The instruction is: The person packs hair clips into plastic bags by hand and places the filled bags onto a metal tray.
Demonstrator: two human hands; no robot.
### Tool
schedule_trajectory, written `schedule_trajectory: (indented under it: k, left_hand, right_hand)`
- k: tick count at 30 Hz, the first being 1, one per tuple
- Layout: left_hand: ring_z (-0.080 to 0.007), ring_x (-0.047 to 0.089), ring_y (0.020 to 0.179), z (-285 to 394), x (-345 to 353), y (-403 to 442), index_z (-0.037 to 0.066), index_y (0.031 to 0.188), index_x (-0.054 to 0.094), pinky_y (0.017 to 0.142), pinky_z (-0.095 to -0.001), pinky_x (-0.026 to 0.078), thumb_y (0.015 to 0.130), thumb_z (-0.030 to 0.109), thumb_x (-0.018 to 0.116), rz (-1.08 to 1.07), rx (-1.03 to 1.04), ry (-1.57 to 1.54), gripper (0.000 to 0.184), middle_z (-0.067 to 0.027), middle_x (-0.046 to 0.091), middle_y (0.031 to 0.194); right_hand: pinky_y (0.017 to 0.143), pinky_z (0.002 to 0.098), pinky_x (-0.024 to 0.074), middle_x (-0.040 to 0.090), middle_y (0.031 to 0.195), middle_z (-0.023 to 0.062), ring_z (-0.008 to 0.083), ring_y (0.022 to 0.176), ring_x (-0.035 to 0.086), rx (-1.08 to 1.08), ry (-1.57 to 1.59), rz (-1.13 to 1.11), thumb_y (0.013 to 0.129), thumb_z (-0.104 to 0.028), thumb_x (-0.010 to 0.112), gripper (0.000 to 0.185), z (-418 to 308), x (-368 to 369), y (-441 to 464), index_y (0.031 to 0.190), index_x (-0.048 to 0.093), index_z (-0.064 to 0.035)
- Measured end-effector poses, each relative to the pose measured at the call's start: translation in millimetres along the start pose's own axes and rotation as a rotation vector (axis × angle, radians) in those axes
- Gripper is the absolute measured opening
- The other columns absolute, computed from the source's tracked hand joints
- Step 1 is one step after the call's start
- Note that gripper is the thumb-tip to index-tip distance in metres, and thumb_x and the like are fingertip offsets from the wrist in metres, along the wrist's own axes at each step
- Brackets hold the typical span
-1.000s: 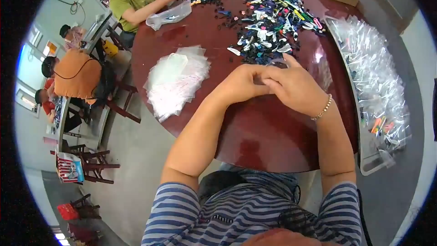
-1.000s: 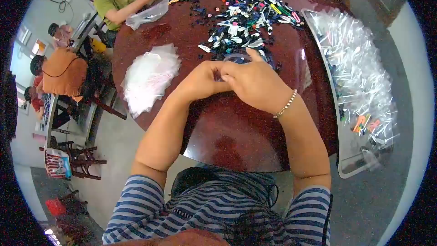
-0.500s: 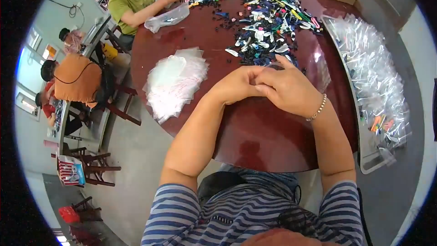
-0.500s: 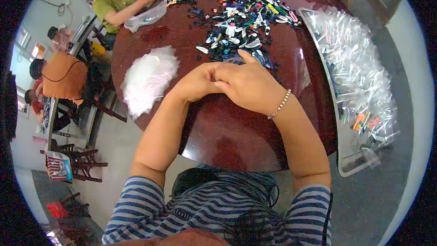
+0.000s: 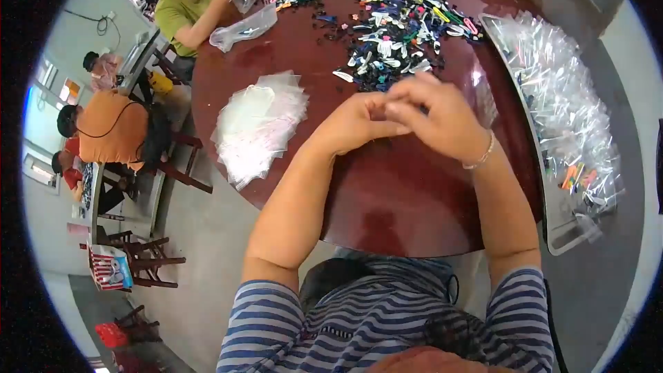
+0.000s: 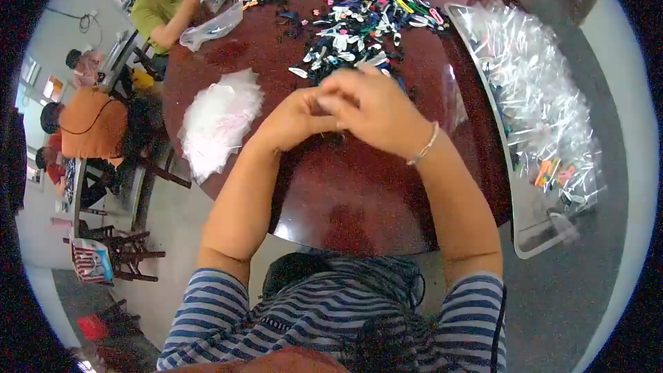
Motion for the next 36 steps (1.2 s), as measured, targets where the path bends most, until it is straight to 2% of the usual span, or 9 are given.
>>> schedule_trajectory:
  k: [1, 5, 7, 12, 16, 20, 28, 32, 36]
  left_hand:
    - [-0.0102, 0.06, 0.091, -0.6, -0.3, 0.8, 0.0, 0.11, 0.061, 0.08, -0.0254, 0.048, 0.082, -0.001, 0.067, -0.01, -0.006, -0.008, 0.029, -0.0052, 0.066, 0.1]
    - [-0.014, 0.065, 0.087, -2.0, -7.0, 2.7, 0.0, 0.111, 0.062, 0.08, -0.0265, 0.051, 0.079, 0.001, 0.069, 0.075, -0.082, 0.06, 0.032, -0.0076, 0.069, 0.094]
    - [-0.0139, 0.065, 0.087, -3.8, -10.2, 3.0, 0.0, 0.11, 0.062, 0.08, -0.0268, 0.051, 0.079, 0.002, 0.069, 0.135, -0.085, 0.108, 0.032, -0.0083, 0.068, 0.095]
    - [-0.0154, 0.065, 0.089, -1.7, -10.9, 1.1, 0.0, 0.114, 0.06, 0.078, -0.0276, 0.051, 0.082, 0.006, 0.068, 0.174, -0.115, 0.093, 0.033, -0.0087, 0.068, 0.096]
    - [-0.0164, 0.065, 0.092, -2.0, -15.7, 0.6, 0.001, 0.116, 0.059, 0.078, -0.0282, 0.051, 0.083, 0.009, 0.069, 0.243, -0.117, 0.088, 0.035, -0.0089, 0.068, 0.098]
    - [-0.0158, 0.064, 0.092, -0.7, -13.5, 0.6, 0.001, 0.116, 0.059, 0.078, -0.0282, 0.05, 0.083, 0.011, 0.069, 0.234, -0.131, 0.101, 0.036, -0.0089, 0.067, 0.1]
    - [-0.0147, 0.064, 0.091, -1.2, -12.9, 0.2, 0.002, 0.117, 0.059, 0.077, -0.0272, 0.049, 0.083, 0.012, 0.069, 0.225, -0.124, 0.106, 0.037, -0.0081, 0.068, 0.099]
    - [-0.014, 0.064, 0.091, -0.1, -11.2, 0.4, 0.002, 0.116, 0.059, 0.077, -0.0271, 0.049, 0.082, 0.012, 0.07, 0.21, -0.142, 0.12, 0.037, -0.0073, 0.068, 0.099]
    - [-0.0137, 0.064, 0.091, -0.5, -10.7, 0.4, 0.002, 0.115, 0.059, 0.077, -0.0268, 0.049, 0.082, 0.011, 0.07, 0.207, -0.127, 0.132, 0.037, -0.0067, 0.068, 0.098]
  right_hand:
    - [0.077, 0.026, 0.0482, 0.066, 0.087, 0.008, 0.0138, 0.08, 0.063, 0.001, 0.001, 0.075, 0.087, -0.012, 0.062, 0.013, 2.1, -10.8, -1.1, 0.096, 0.062, -0.0019]
    - [0.074, 0.023, 0.0491, 0.066, 0.091, 0.0036, 0.0098, 0.082, 0.062, 0.277, 0.297, 0.25, 0.091, -0.008, 0.057, 0.01, 53.5, -52.3, -12.6, 0.096, 0.062, 0.0001]
    - [0.075, 0.0242, 0.0495, 0.066, 0.09, 0.0034, 0.0104, 0.082, 0.062, 0.413, 0.176, 0.193, 0.089, -0.008, 0.06, 0.012, 76.9, -67.5, -25.4, 0.098, 0.062, 0.0002]
    - [0.074, 0.0281, 0.0493, 0.064, 0.09, 0.0065, 0.0143, 0.08, 0.061, 0.439, -0.153, -0.16, 0.074, -0.006, 0.07, 0.034, 113.5, -63.6, -45.9, 0.106, 0.059, -0.0001]
    - [0.072, 0.0312, 0.0491, 0.06, 0.096, 0.0099, 0.0182, 0.075, 0.059, 0.457, -0.292, -0.266, 0.069, -0.009, 0.074, 0.046, 124.6, -56.4, -54.5, 0.112, 0.057, -0.0046]
    - [0.07, 0.0309, 0.0489, 0.06, 0.094, 0.011, 0.0177, 0.073, 0.058, 0.351, -0.272, -0.137, 0.071, -0.009, 0.073, 0.042, 127.2, -49.0, -52.2, 0.109, 0.058, -0.0041]
    - [0.066, 0.0286, 0.0487, 0.061, 0.09, 0.007, 0.0142, 0.072, 0.059, 0.497, -0.071, -0.341, 0.074, -0.006, 0.07, 0.029, 123.6, -42.2, -47.8, 0.101, 0.06, -0.0034]
    - [0.066, 0.0284, 0.0492, 0.06, 0.09, 0.0048, 0.0129, 0.074, 0.059, 0.375, -0.109, -0.332, 0.079, -0.006, 0.067, 0.025, 123.1, -37.1, -45.6, 0.103, 0.061, -0.0045]
    - [0.066, 0.0273, 0.0497, 0.061, 0.091, 0.0045, 0.0127, 0.076, 0.059, 0.605, -0.007, -0.36, 0.084, -0.009, 0.063, 0.022, 117.8, -39.4, -45.6, 0.106, 0.062, -0.0052]
Point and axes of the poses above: each hand's wrist, its own y-axis towards the middle knuckle, its own x-axis out of the palm, z = x × y, the point moved 4 cm from there along y, towards the middle knuckle
